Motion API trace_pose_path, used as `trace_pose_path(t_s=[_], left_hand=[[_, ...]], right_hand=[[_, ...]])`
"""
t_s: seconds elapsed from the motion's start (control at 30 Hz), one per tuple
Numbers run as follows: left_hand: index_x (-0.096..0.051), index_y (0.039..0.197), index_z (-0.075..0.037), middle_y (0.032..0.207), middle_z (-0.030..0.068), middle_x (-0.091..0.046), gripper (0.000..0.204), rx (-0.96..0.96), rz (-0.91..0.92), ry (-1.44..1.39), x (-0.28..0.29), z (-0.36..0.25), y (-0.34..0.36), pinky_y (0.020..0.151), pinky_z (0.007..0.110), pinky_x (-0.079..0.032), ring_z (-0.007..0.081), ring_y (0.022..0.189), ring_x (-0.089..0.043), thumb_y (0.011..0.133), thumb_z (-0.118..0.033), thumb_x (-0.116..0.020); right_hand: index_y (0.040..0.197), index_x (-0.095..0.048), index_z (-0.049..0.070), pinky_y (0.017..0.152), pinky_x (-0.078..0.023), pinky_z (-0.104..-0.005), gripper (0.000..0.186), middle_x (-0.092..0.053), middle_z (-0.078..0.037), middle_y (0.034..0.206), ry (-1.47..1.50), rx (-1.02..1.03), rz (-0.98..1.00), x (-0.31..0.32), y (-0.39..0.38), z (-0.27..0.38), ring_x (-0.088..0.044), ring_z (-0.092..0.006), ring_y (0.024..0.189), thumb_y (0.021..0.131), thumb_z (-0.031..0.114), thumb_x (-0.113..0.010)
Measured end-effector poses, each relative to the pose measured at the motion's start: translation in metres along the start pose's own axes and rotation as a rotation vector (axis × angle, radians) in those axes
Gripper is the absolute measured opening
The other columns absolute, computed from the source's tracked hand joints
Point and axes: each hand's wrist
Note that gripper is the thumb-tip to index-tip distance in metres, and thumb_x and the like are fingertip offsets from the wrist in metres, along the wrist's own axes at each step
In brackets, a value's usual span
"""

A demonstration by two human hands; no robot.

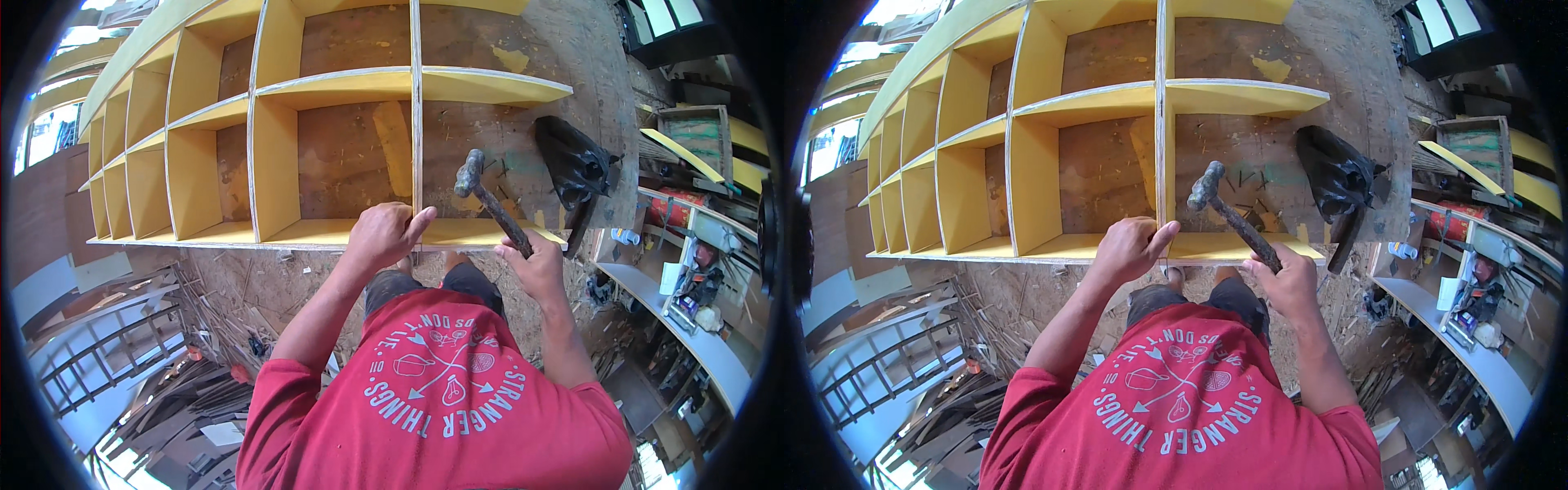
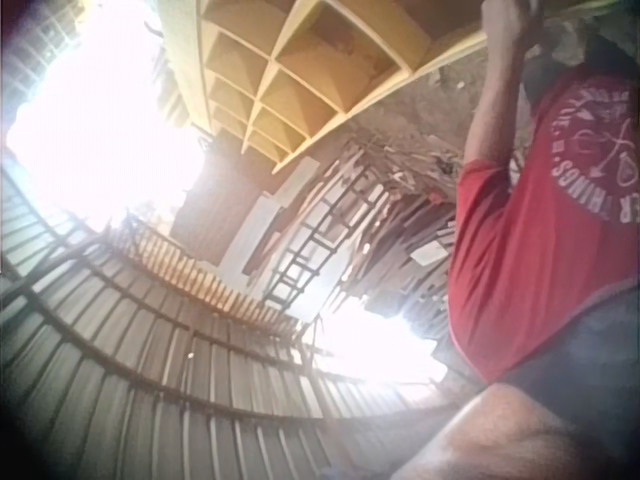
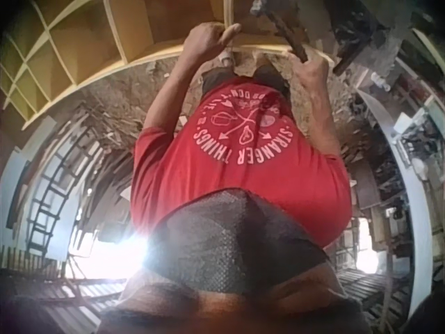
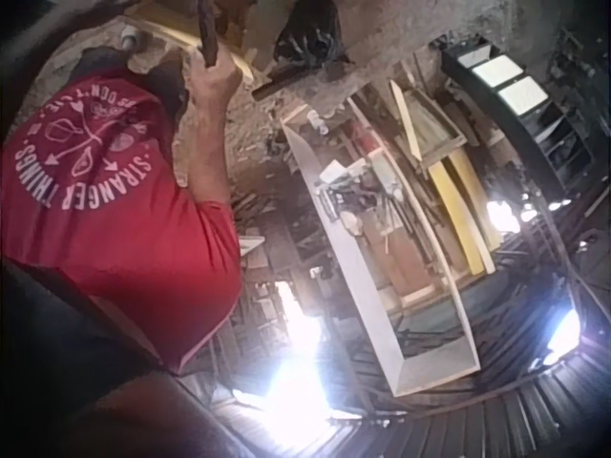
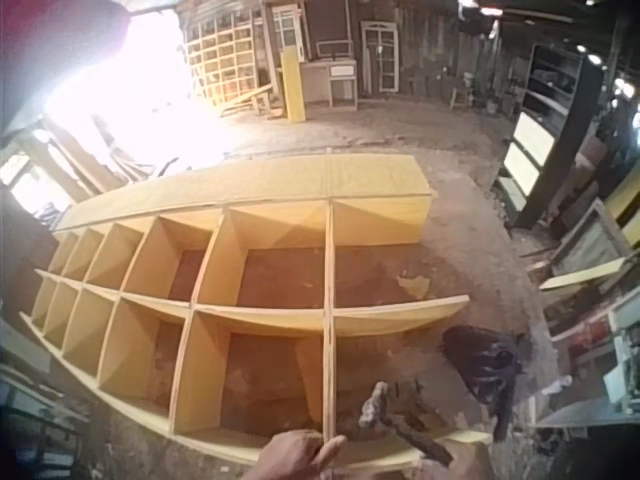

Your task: The person hammers nails into the edge of a long wooden board to attach it to the side of a yellow shelving unit, using a hammer to drive each nail one at a time.

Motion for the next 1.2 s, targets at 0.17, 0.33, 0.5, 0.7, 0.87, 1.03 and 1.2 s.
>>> trace_pose_path(t_s=[0.17,0.33,0.5,0.7,0.87,1.03,1.2], left_hand=[[-0.066,0.068,-0.001,0.068,0.0242,-0.064,0.068,0.020,-0.059,0.070,0.000,-0.007,-0.004,0.066,0.056,-0.051,0.0471,0.071,-0.067,0.105,-0.057,-0.055],[-0.067,0.066,-0.001,0.068,0.0254,-0.065,0.070,-0.044,-0.123,0.067,-0.005,-0.002,-0.007,0.066,0.057,-0.052,0.0474,0.071,-0.068,0.105,-0.058,-0.056],[-0.071,0.070,0.000,0.070,0.0278,-0.066,0.072,-0.019,-0.114,0.055,-0.001,-0.004,-0.008,0.069,0.057,-0.054,0.0484,0.072,-0.069,0.106,-0.059,-0.053],[-0.070,0.066,0.002,0.068,0.0297,-0.065,0.075,-0.070,-0.131,0.042,-0.007,0.003,-0.007,0.069,0.058,-0.055,0.0500,0.071,-0.069,0.106,-0.058,-0.051],[-0.070,0.066,0.004,0.069,0.0307,-0.065,0.077,-0.063,-0.133,0.045,-0.008,0.004,-0.006,0.071,0.057,-0.057,0.0506,0.073,-0.069,0.107,-0.059,-0.050],[-0.070,0.068,0.005,0.071,0.0317,-0.066,0.078,-0.039,-0.104,0.033,-0.004,0.003,-0.006,0.072,0.057,-0.057,0.0511,0.075,-0.070,0.107,-0.059,-0.049],[-0.072,0.071,0.005,0.073,0.0314,-0.067,0.077,-0.048,-0.102,0.008,-0.002,0.002,-0.010,0.075,0.057,-0.057,0.0503,0.078,-0.071,0.107,-0.059,-0.050]], right_hand=[[0.097,-0.078,0.006,0.066,-0.054,-0.0334,0.022,-0.075,-0.007,0.074,-0.035,0.008,-0.001,0.000,-0.002,0.003,-0.069,-0.0137,0.068,0.087,0.023,-0.087],[0.103,-0.077,0.006,0.067,-0.054,-0.0335,0.026,-0.075,-0.008,0.077,-0.029,0.055,-0.016,-0.001,-0.006,0.000,-0.069,-0.0154,0.068,0.089,0.026,-0.085],[0.119,-0.071,0.005,0.067,-0.053,-0.0366,0.040,-0.070,-0.009,0.077,-0.084,0.158,-0.068,-0.007,-0.044,0.021,-0.067,-0.0205,0.068,0.101,0.041,-0.074],[0.123,-0.069,0.002,0.060,-0.050,-0.0382,0.034,-0.061,-0.008,0.071,0.006,0.277,-0.022,-0.033,-0.116,-0.002,-0.061,-0.0189,0.061,0.106,0.031,-0.067],[0.127,-0.071,0.004,0.063,-0.056,-0.0461,0.037,-0.074,-0.020,0.086,-0.165,0.393,-0.166,-0.054,-0.131,-0.002,-0.074,-0.0396,0.075,0.106,0.034,-0.065],[0.126,-0.072,0.005,0.064,-0.058,-0.0455,0.036,-0.075,-0.021,0.089,-0.339,0.334,-0.140,-0.060,-0.133,-0.001,-0.074,-0.0407,0.077,0.105,0.034,-0.065],[0.122,-0.074,0.003,0.066,-0.059,-0.0455,0.037,-0.077,-0.021,0.091,-0.364,0.332,-0.202,-0.069,-0.135,-0.002,-0.076,-0.0396,0.080,0.105,0.036,-0.065]])
Point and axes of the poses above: each hand's wrist, its own y-axis towards the middle knuckle, its own x-axis out of the back of the hand, z = x × y
